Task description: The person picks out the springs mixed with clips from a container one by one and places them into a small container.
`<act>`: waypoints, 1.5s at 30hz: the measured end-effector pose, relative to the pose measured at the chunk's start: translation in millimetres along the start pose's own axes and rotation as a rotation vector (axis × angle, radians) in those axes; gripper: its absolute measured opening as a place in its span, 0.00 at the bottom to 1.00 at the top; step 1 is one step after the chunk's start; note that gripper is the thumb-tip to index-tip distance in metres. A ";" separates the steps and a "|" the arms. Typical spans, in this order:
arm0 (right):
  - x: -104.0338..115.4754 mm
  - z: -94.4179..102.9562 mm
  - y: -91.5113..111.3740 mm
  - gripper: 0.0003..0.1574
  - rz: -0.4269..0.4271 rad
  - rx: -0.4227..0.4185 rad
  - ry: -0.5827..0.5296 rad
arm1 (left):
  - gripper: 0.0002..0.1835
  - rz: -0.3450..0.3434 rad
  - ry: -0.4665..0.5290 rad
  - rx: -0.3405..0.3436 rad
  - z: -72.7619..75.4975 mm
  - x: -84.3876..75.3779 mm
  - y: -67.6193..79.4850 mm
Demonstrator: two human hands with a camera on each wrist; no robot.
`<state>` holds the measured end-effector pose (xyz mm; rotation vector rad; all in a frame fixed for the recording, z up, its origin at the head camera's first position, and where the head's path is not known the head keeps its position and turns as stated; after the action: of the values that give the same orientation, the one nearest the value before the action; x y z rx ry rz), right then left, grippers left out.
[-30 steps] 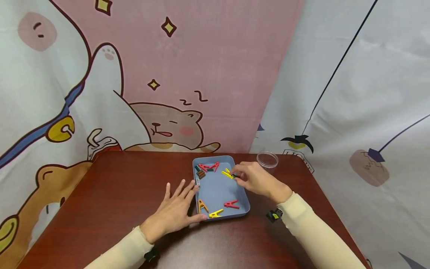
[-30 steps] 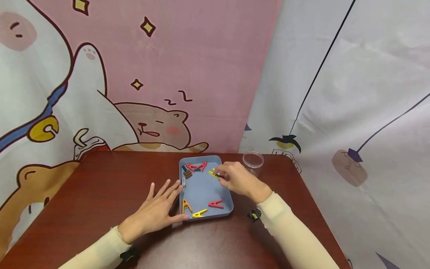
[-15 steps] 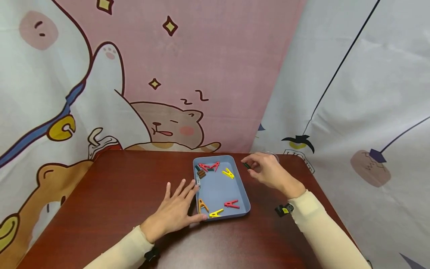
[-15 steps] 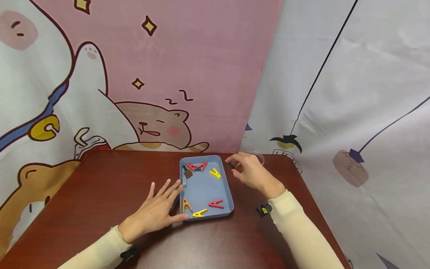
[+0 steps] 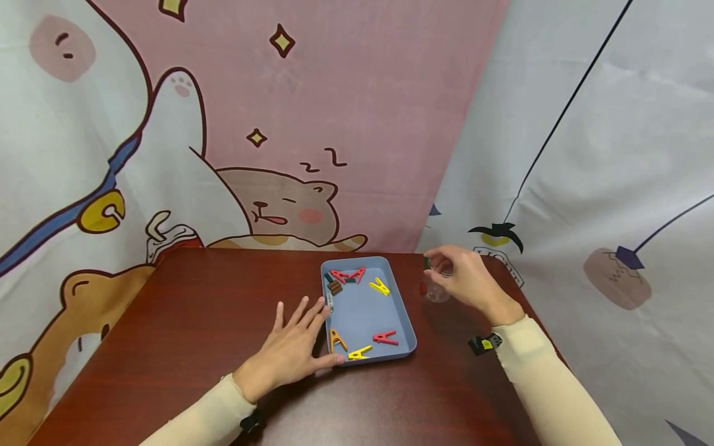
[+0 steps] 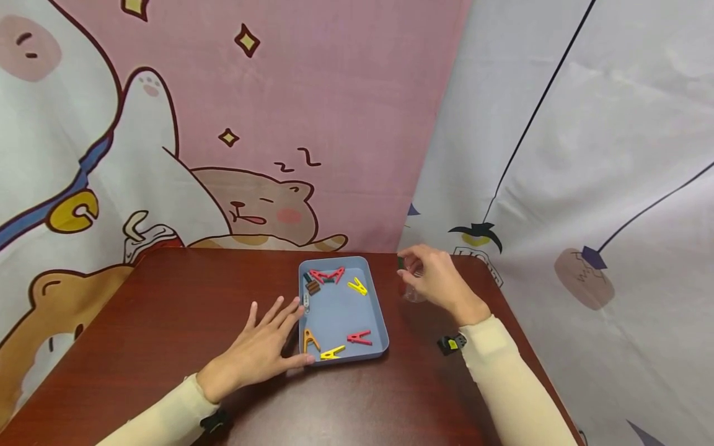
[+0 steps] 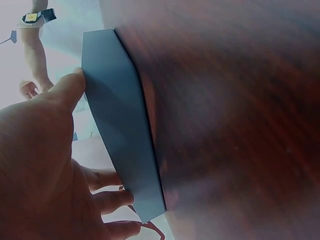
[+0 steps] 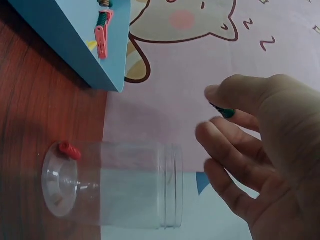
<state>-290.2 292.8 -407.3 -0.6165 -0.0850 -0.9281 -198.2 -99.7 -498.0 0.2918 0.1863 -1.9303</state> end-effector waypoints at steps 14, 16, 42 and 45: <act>-25.6 4.6 9.7 0.20 -0.133 -0.177 0.091 | 0.61 -0.004 0.010 -0.002 -1.8 1.8 -0.3; -29.5 4.4 10.9 0.20 -0.159 -0.179 0.088 | 0.61 -0.004 0.011 -0.002 -1.7 1.9 -0.6; -43.7 -2.1 20.1 0.22 -0.237 -0.133 0.076 | 0.60 0.003 0.010 0.009 -0.4 0.3 -0.8; -44.7 -1.9 19.4 0.24 -0.250 -0.120 0.066 | 0.60 0.006 0.010 0.008 -0.2 0.1 -0.5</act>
<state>-302.9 332.7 -432.4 -0.6965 -0.0484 -1.2014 -198.7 -99.5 -498.2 0.3070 0.1839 -1.9244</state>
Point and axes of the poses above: each hand's wrist, its own y-axis away from the middle knuckle, its own z-axis out of the back of the hand, x = y × z, the point moved 2 cm from there along -y, towards the middle knuckle, and after that the axes turned 5 degrees about z, right-handed, at the moved point
